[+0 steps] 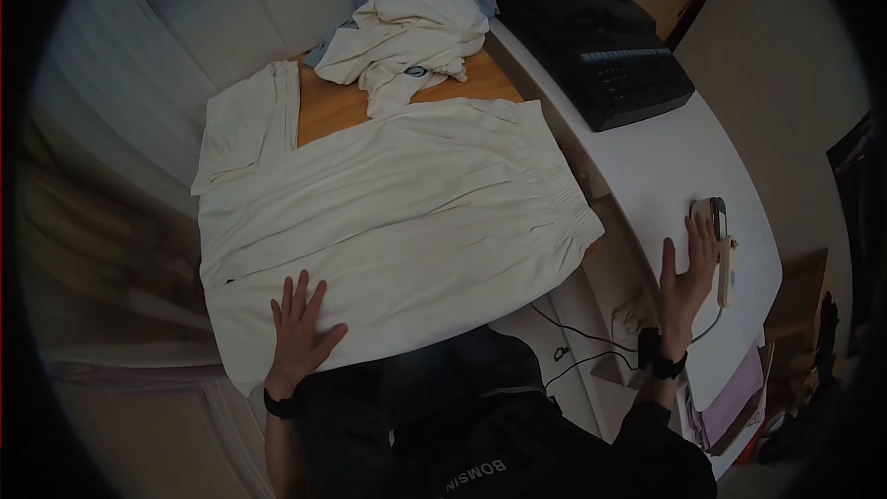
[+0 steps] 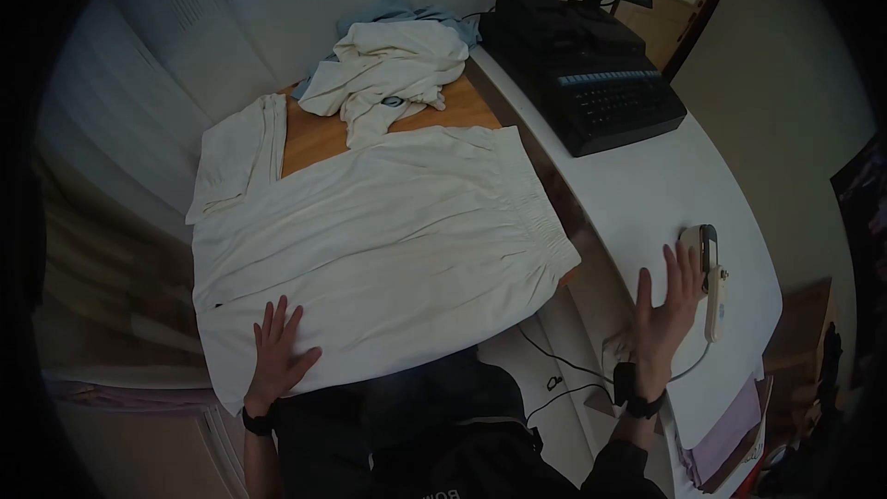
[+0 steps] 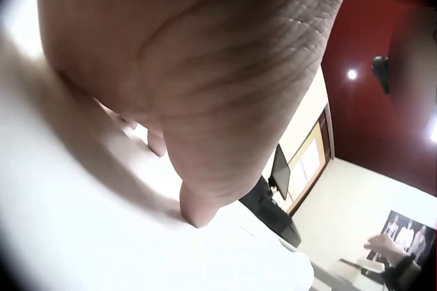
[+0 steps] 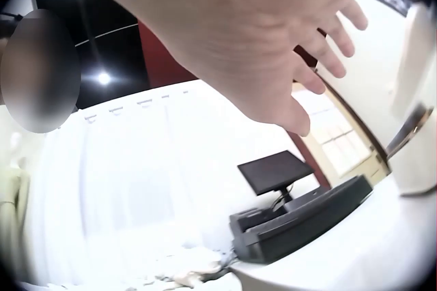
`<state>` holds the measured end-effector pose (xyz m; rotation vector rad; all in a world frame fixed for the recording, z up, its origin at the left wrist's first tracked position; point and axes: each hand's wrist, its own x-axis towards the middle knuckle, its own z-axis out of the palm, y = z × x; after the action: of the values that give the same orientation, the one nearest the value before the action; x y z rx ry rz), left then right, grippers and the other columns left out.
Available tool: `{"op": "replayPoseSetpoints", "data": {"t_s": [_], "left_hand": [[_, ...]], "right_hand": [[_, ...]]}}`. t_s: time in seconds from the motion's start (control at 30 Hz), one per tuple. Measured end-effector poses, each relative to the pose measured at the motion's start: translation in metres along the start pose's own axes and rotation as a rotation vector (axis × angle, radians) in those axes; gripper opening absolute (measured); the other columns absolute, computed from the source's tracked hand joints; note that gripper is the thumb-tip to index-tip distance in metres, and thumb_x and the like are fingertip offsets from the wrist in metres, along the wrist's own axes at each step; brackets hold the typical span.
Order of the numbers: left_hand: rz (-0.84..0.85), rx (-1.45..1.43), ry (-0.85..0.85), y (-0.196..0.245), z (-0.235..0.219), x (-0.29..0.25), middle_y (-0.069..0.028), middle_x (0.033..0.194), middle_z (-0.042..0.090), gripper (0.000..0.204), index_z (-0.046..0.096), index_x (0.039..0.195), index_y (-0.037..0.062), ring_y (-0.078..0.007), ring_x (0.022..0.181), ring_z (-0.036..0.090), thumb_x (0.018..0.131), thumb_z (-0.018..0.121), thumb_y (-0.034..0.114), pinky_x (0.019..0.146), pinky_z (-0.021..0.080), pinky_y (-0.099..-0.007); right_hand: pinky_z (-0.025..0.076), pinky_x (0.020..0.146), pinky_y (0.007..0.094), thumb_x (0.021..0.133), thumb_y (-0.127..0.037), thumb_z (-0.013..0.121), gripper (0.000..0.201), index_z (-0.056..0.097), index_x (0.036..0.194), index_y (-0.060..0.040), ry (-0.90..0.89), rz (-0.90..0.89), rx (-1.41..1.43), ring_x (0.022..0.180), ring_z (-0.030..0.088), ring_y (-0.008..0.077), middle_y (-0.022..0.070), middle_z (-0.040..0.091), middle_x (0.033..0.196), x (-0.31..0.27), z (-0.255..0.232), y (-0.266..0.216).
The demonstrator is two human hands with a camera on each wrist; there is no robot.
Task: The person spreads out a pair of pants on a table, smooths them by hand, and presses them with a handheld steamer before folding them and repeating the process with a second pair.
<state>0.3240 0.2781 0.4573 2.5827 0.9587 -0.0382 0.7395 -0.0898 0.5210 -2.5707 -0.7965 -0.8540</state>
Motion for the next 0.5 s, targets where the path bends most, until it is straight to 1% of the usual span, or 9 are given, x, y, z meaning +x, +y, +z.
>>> {"op": "replayPoseSetpoints", "data": {"t_s": [0.13, 0.17, 0.2, 0.27, 0.3, 0.33, 0.4, 0.43, 0.5], "left_hand": [[-0.066, -0.049, 0.097, 0.007, 0.01, 0.002, -0.0094, 0.168, 0.02, 0.078, 0.043, 0.153, 0.0153, -0.0371, 0.155, 0.011, 0.086, 0.074, 0.042, 0.119, 0.003, -0.0662], [-0.067, -0.061, 0.094, 0.007, 0.011, 0.003, -0.0094, 0.168, 0.02, 0.078, 0.043, 0.153, 0.0153, -0.0371, 0.155, 0.011, 0.086, 0.074, 0.042, 0.119, 0.003, -0.0662], [-0.072, -0.077, 0.117, 0.007, 0.012, 0.003, -0.0093, 0.167, 0.022, 0.076, 0.045, 0.152, 0.0148, -0.0363, 0.155, 0.012, 0.086, 0.075, 0.039, 0.12, 0.002, -0.0647], [-0.088, -0.098, 0.139, 0.004, 0.012, 0.003, -0.0092, 0.167, 0.024, 0.074, 0.047, 0.15, 0.0143, -0.0356, 0.155, 0.013, 0.086, 0.075, 0.037, 0.121, 0.001, -0.0632], [-0.06, -0.147, 0.159, 0.001, 0.011, 0.002, -0.0086, 0.166, 0.027, 0.068, 0.048, 0.149, 0.0147, -0.034, 0.156, 0.013, 0.088, 0.073, 0.032, 0.122, 0.001, -0.061], [-0.035, -0.194, 0.182, -0.003, 0.011, 0.001, -0.0079, 0.165, 0.029, 0.064, 0.05, 0.148, 0.0151, -0.0324, 0.156, 0.013, 0.09, 0.071, 0.027, 0.122, 0.001, -0.0588], [-0.02, -0.292, 0.188, -0.012, 0.009, -0.003, -0.0078, 0.165, 0.031, 0.06, 0.05, 0.148, 0.015, -0.0309, 0.156, 0.015, 0.093, 0.068, 0.025, 0.123, 0.001, -0.0562], [0.011, -0.388, 0.192, -0.016, 0.007, -0.003, -0.0078, 0.164, 0.033, 0.056, 0.05, 0.149, 0.0149, -0.0294, 0.156, 0.017, 0.095, 0.065, 0.022, 0.124, 0.001, -0.0535], [0.012, -0.423, 0.199, -0.022, 0.004, -0.002, -0.0076, 0.164, 0.034, 0.054, 0.049, 0.149, 0.0145, -0.0276, 0.156, 0.018, 0.097, 0.063, 0.021, 0.124, 0.0, -0.0521]], "right_hand": [[0.046, 0.104, 0.0522, 0.095, -0.031, 0.068, 0.054, 0.056, 0.139, -0.003, -0.041, 0.49, -0.356, 0.131, 0.052, 0.0377, 0.0201, 0.057, 0.14, -0.022, -0.04, 0.098], [0.055, 0.084, 0.0493, 0.094, -0.039, 0.069, 0.057, 0.058, 0.134, -0.0001, -0.137, 0.515, -0.445, 0.104, 0.068, 0.0344, 0.0208, 0.068, 0.119, -0.03, -0.041, 0.119], [0.055, 0.084, 0.0493, 0.094, -0.039, 0.069, 0.057, 0.058, 0.134, -0.0001, -0.136, 0.506, -0.452, 0.104, 0.068, 0.0344, 0.0208, 0.068, 0.119, -0.035, -0.039, 0.142], [0.057, 0.064, 0.0382, 0.094, -0.045, 0.069, 0.056, 0.061, 0.125, 0.0006, -0.479, 0.772, 0.189, 0.072, 0.071, 0.0254, 0.014, 0.073, 0.093, -0.039, -0.033, 0.175], [0.048, 0.05, 0.0235, 0.098, -0.045, 0.065, 0.046, 0.063, 0.113, -0.0015, -0.319, 0.855, 0.435, 0.054, 0.063, 0.0108, 0.0045, 0.07, 0.075, -0.036, -0.036, 0.149], [0.048, 0.05, 0.0235, 0.098, -0.045, 0.065, 0.046, 0.063, 0.113, -0.0015, -0.327, 0.841, 0.436, 0.054, 0.063, 0.0108, 0.0045, 0.07, 0.075, -0.033, -0.035, 0.148], [0.037, 0.046, 0.0178, 0.101, -0.042, 0.061, 0.037, 0.062, 0.107, -0.0054, -0.286, 1.18, 1.555, 0.05, 0.05, 0.0025, -0.0027, 0.06, 0.069, -0.027, -0.033, 0.14], [0.027, 0.044, 0.018, 0.103, -0.039, 0.059, 0.029, 0.059, 0.104, -0.0099, -0.238, 1.192, 1.599, 0.048, 0.037, 0.0, -0.0069, 0.048, 0.064, -0.023, -0.033, 0.129], [0.026, 0.044, 0.0192, 0.103, -0.04, 0.059, 0.03, 0.058, 0.103, -0.0108, -0.207, 1.102, 1.473, 0.049, 0.033, 0.0011, -0.0076, 0.043, 0.063, -0.025, -0.021, 0.109]]}}
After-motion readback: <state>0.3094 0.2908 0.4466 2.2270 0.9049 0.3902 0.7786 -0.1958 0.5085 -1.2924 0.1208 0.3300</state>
